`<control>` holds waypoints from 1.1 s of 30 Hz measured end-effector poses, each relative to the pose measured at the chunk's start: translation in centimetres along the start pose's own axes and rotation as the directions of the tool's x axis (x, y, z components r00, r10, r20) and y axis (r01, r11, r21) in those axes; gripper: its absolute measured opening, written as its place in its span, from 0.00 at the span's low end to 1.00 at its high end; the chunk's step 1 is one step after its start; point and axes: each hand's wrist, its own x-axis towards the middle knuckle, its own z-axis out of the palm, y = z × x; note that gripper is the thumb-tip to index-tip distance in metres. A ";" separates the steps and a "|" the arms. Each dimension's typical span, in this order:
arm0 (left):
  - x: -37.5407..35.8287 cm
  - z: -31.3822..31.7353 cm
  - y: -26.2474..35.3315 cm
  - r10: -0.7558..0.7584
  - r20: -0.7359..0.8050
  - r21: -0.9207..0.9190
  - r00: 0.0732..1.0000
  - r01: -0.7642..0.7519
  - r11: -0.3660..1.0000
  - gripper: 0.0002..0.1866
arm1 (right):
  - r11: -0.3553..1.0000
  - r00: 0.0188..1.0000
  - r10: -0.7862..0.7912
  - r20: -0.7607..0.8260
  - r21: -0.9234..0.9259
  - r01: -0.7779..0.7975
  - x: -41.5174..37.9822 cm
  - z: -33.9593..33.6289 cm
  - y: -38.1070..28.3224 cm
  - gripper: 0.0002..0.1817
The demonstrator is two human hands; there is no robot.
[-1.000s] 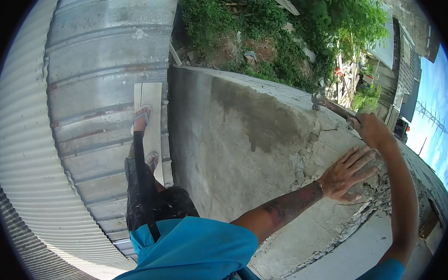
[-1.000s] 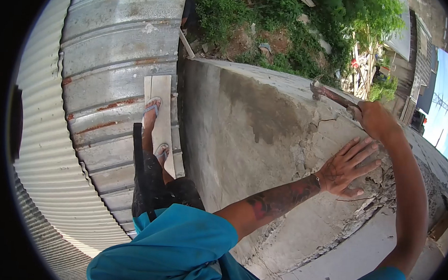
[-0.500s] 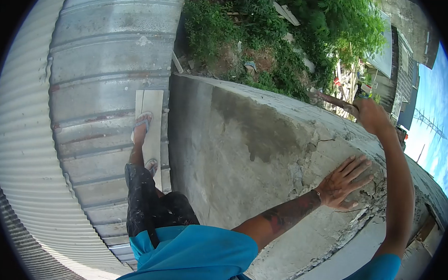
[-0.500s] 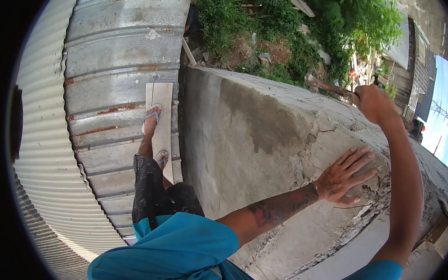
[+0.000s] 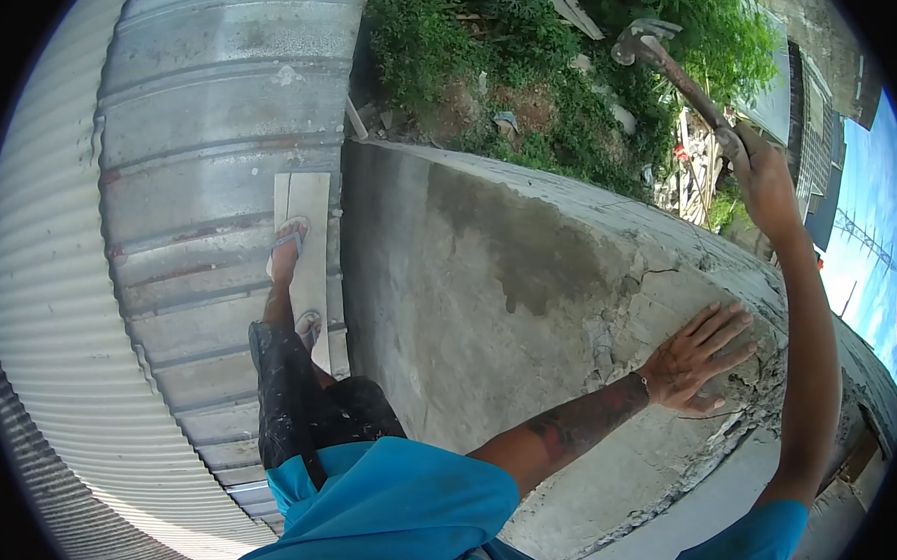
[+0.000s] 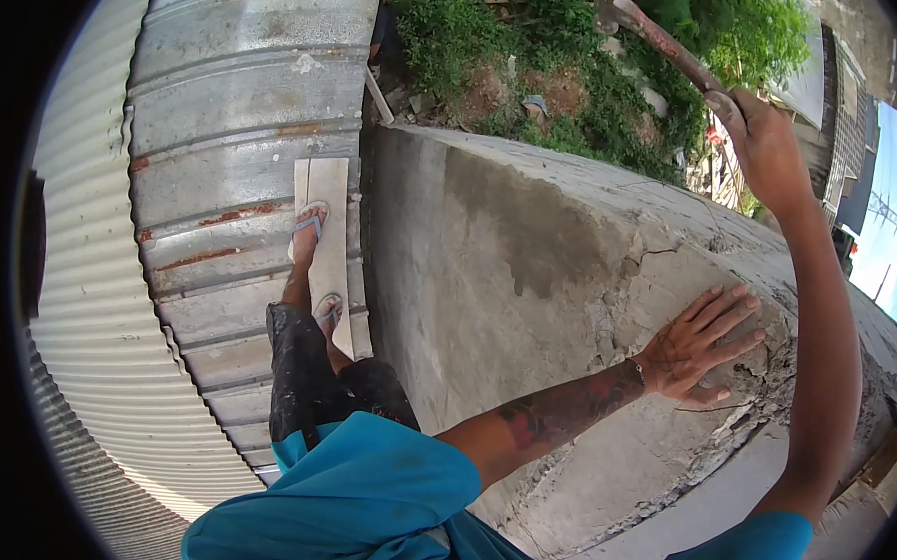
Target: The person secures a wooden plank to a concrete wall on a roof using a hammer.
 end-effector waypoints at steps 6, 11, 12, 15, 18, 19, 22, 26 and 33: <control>-0.6 0.1 1.0 -0.034 0.026 -0.023 0.999 0.035 0.999 0.44 | 0.920 0.792 0.124 0.598 -0.368 0.134 -4.3 5.0 7.1 0.23; 0.0 0.2 0.2 0.000 0.016 -0.018 1.000 0.001 1.000 0.44 | 0.977 0.984 0.028 0.177 -0.212 0.010 -0.2 -0.1 4.1 0.20; -0.2 0.1 0.3 -0.010 0.020 -0.022 1.000 0.011 1.000 0.43 | 0.999 0.998 0.041 0.040 -0.025 -0.040 0.5 -0.6 3.3 0.20; -0.4 -0.1 0.1 -0.027 0.038 -0.001 0.999 0.027 1.000 0.43 | 0.963 0.997 0.071 -0.021 0.263 -0.063 -1.0 0.8 2.3 0.19; -0.6 0.4 0.9 -0.036 0.021 0.007 0.999 0.036 0.999 0.43 | 0.937 0.730 0.209 0.651 -0.348 0.042 -3.2 2.7 3.1 0.20; -0.9 0.6 1.3 -0.038 0.019 0.015 0.999 0.038 0.999 0.43 | 0.872 0.673 0.349 0.653 -0.489 0.022 -3.5 4.0 3.8 0.20; 0.3 -0.2 -0.4 -0.014 -0.001 0.045 1.000 0.014 0.999 0.43 | 0.931 0.894 0.161 0.419 -0.365 0.004 -1.0 2.5 5.7 0.20; -0.5 0.4 0.4 -0.023 0.038 0.002 0.999 0.023 1.000 0.42 | 0.933 0.987 0.148 -0.062 0.340 -0.119 -0.5 0.4 1.9 0.21; -0.1 0.2 0.1 0.010 0.004 0.070 1.000 -0.010 0.997 0.43 | 0.878 0.854 0.146 0.499 -0.464 0.121 -1.2 2.5 3.2 0.23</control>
